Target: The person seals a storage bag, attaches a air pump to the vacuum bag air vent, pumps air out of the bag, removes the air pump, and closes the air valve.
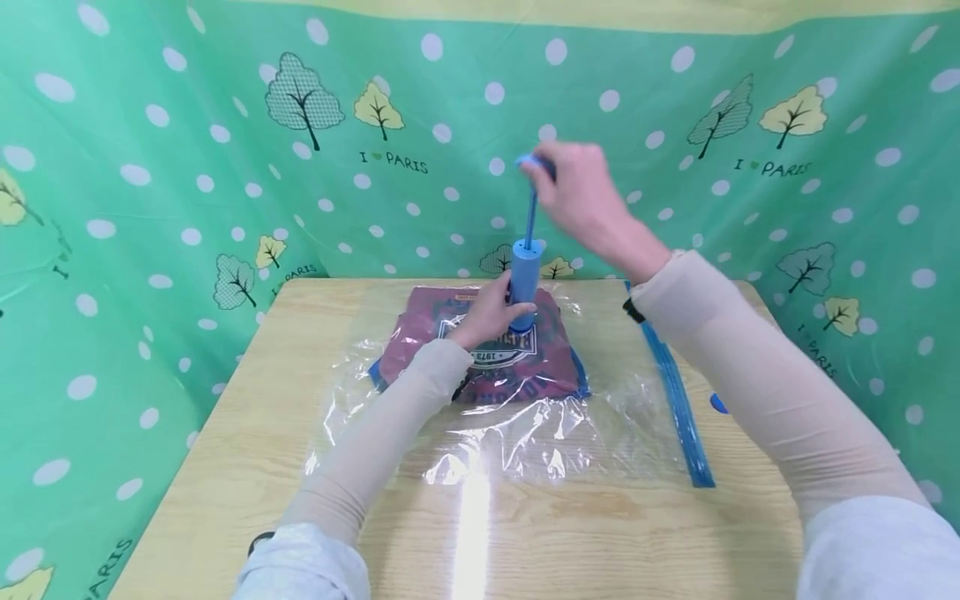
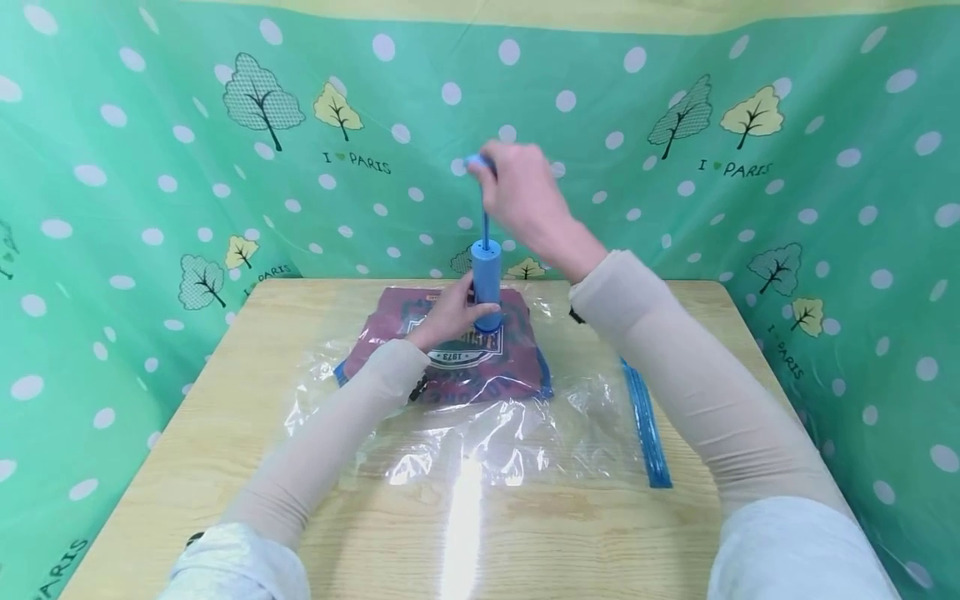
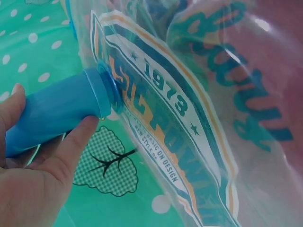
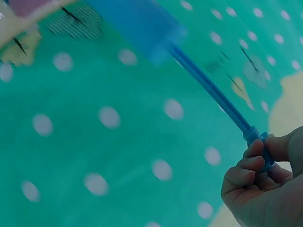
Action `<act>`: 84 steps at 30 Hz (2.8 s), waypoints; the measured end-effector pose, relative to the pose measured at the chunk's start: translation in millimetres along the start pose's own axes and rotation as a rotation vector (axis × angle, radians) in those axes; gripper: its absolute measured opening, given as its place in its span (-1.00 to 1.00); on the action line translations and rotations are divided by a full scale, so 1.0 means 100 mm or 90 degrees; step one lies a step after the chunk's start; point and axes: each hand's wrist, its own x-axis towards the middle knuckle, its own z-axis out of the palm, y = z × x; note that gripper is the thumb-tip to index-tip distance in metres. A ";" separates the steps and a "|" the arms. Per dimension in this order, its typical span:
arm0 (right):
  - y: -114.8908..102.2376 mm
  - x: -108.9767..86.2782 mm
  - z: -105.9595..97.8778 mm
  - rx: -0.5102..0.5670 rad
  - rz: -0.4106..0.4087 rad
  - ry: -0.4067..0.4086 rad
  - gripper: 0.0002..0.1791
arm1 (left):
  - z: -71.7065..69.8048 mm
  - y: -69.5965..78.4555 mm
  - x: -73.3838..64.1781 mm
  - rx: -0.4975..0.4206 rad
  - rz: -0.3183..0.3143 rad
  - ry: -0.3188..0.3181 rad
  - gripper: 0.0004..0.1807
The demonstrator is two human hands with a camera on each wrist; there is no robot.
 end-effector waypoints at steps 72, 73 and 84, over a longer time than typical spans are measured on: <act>0.14 -0.28 0.40 -0.037 0.070 -0.118 -0.68 | 0.00 -0.05 -0.06 -0.006 0.016 0.003 -0.34; 0.19 -0.31 0.47 -0.039 0.067 -0.116 -0.69 | 0.00 -0.04 -0.05 -0.006 0.016 -0.001 -0.34; 0.16 -0.33 0.38 -0.050 0.040 -0.090 -0.71 | -0.01 0.04 -0.04 0.007 0.017 -0.004 -0.34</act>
